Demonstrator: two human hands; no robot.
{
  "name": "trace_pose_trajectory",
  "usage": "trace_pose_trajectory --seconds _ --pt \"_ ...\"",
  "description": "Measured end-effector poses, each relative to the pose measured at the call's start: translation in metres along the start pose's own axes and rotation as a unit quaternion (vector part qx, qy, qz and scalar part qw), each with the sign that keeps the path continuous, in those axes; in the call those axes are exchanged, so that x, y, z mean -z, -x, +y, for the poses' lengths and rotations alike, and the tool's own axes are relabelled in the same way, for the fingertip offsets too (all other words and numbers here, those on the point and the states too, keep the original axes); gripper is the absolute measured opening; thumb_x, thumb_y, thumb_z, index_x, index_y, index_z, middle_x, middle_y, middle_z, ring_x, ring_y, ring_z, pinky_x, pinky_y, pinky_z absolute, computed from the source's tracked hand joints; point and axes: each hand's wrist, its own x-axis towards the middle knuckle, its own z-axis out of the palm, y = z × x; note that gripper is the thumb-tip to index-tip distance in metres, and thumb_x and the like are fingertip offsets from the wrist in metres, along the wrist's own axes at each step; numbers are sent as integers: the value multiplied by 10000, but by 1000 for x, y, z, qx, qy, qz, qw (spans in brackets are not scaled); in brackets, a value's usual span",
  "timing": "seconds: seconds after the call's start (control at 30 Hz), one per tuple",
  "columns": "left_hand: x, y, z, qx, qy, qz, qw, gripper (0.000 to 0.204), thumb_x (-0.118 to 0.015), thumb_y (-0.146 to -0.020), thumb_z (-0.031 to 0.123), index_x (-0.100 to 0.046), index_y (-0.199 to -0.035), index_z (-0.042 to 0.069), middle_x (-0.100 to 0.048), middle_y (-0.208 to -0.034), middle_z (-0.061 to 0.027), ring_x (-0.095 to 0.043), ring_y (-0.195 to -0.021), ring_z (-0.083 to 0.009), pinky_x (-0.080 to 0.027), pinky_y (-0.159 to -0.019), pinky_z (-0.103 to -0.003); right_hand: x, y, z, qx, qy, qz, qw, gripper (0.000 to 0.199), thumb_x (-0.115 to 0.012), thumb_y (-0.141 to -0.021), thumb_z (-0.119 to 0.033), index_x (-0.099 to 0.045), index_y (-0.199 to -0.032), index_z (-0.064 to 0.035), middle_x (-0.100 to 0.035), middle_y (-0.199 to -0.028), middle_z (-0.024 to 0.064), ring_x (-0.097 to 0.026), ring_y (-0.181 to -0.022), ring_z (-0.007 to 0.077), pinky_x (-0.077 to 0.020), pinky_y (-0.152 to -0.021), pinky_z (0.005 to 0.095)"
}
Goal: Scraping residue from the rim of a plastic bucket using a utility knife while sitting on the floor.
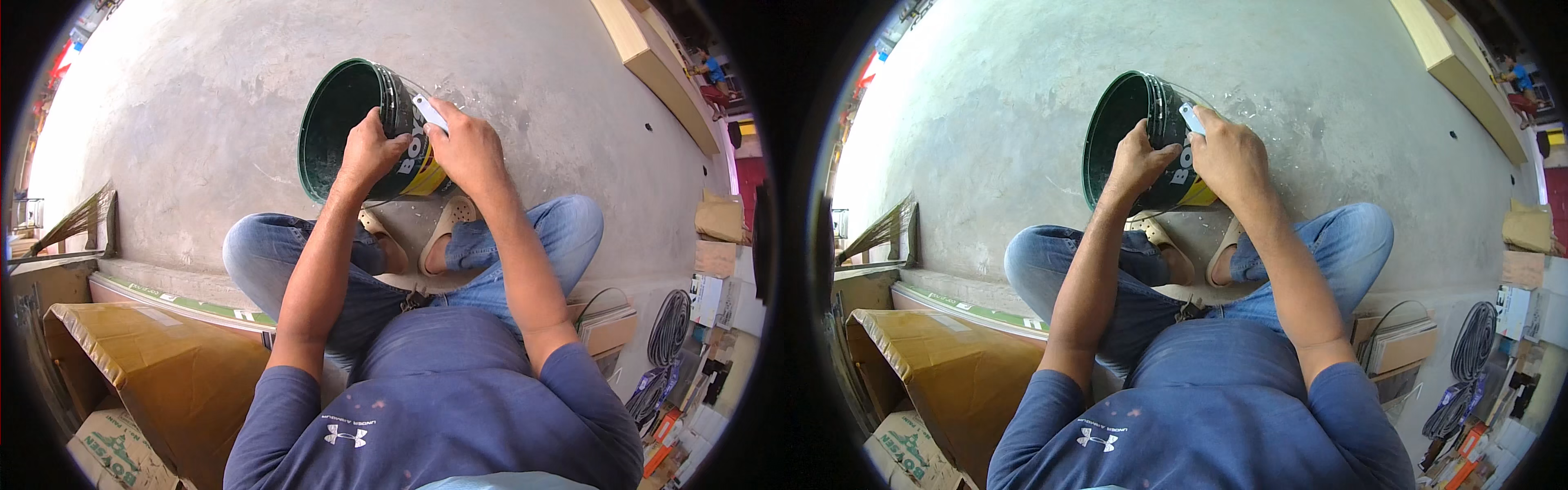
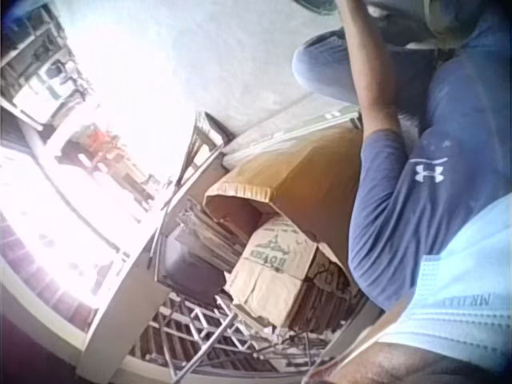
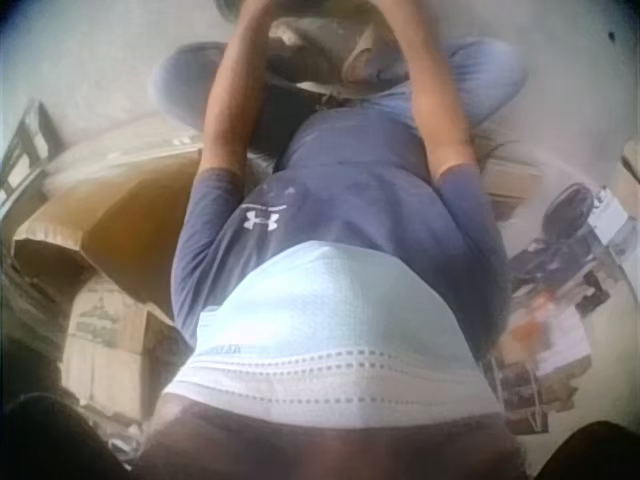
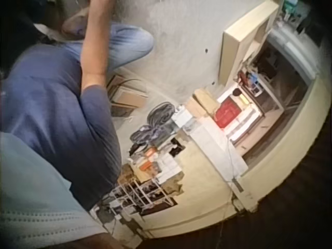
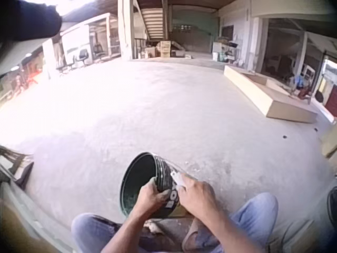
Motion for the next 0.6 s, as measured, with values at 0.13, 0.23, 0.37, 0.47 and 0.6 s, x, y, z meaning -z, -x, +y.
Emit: trace_pose_trajectory --seconds 0.13,0.23,0.37,0.47,0.6 --pt "3 5 16 8 -21 -24 999 446 -811 -795 225 -629 -1089 -56 -736 -926 -256 -754 -929 -386 -590 -805 -447 -6 -8 -1 -9 -12 -19 1000 421 -671 -954 -216 -665 -1335 -36 -738 -1016 295 -736 -968 445 -582 -895 509" --pt "-5 8 17 4 3 -30 1000 437 -791 -805 210 -643 -1138 -30 -745 -959 -244 -751 -954 -388 -587 -831 -447 -11 -5 0 -29 -4 -31 999 424 -671 -955 -221 -665 -1342 -48 -738 -1021 294 -734 -983 444 -581 -903 512" --pt "-23 13 20 19 78 -61 995 392 -742 -849 168 -638 -1190 4 -752 -1011 -214 -747 -1001 -354 -574 -887 -435 -14 -1 7 -66 -5 -37 997 448 -699 -937 -237 -667 -1366 -111 -735 -1081 270 -718 -1013 446 -564 -920 505" --pt "-37 14 15 24 159 -83 984 387 -711 -887 149 -622 -1235 6 -745 -1096 -205 -732 -1070 -331 -558 -931 -427 -7 1 7 -85 2 -50 995 437 -689 -945 -239 -671 -1362 -112 -734 -1084 271 -718 -1013 444 -564 -922 503" --pt "-49 17 16 -4 156 -53 986 432 -699 -913 163 -595 -1302 7 -726 -1160 -227 -709 -1127 -359 -547 -960 -438 0 6 4 -49 35 -38 997 396 -649 -970 -225 -675 -1336 -76 -748 -968 272 -749 -947 416 -595 -867 500"
